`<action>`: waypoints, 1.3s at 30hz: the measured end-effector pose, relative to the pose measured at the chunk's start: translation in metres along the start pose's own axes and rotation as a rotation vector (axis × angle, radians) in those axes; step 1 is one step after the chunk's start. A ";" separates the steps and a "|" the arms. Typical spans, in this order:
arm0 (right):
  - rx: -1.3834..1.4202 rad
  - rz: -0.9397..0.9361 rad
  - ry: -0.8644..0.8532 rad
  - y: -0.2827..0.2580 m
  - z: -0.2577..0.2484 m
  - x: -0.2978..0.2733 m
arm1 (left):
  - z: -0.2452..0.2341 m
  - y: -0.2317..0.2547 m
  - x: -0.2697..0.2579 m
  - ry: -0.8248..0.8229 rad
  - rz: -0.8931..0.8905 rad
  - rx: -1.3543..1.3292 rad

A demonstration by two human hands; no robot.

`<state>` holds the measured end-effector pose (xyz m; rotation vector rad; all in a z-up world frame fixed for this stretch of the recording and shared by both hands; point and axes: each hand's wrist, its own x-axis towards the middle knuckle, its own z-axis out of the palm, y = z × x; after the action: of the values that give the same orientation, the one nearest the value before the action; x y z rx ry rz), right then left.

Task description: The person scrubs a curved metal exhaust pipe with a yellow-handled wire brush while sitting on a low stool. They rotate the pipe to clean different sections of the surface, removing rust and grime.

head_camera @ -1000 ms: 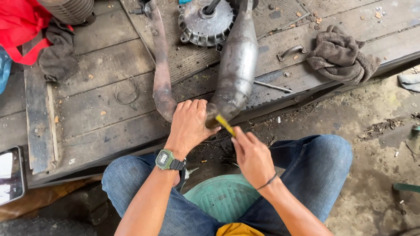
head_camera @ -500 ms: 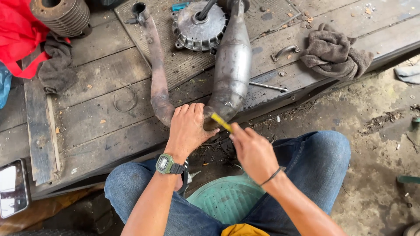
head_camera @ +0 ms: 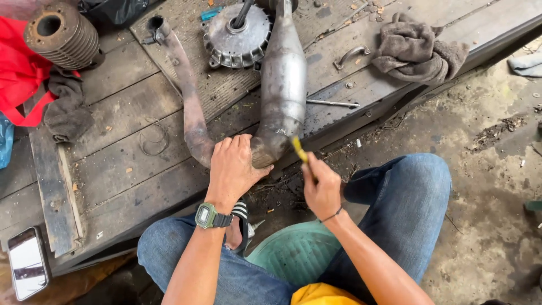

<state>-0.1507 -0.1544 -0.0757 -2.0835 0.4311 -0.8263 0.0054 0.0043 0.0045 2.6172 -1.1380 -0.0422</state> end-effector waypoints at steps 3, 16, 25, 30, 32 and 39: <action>-0.073 -0.073 -0.090 -0.002 0.007 -0.015 | -0.003 0.001 0.001 -0.012 0.012 -0.005; -0.076 -0.056 -0.133 -0.015 -0.008 -0.011 | -0.013 0.007 0.003 -0.056 0.017 -0.014; -0.116 -0.028 -0.099 -0.026 -0.014 0.006 | -0.008 0.004 0.004 -0.067 -0.012 -0.026; -0.104 -0.039 -0.070 -0.007 -0.006 -0.018 | 0.003 -0.001 -0.004 0.013 0.034 0.007; -0.148 -0.079 -0.085 -0.017 -0.010 0.004 | -0.002 -0.001 0.003 0.030 0.041 0.000; -0.199 -0.116 -0.041 0.000 -0.008 -0.012 | 0.008 -0.005 0.001 0.039 0.041 0.008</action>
<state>-0.1647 -0.1519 -0.0768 -2.3238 0.3859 -0.8345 0.0087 0.0051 -0.0041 2.5891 -1.1808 0.0226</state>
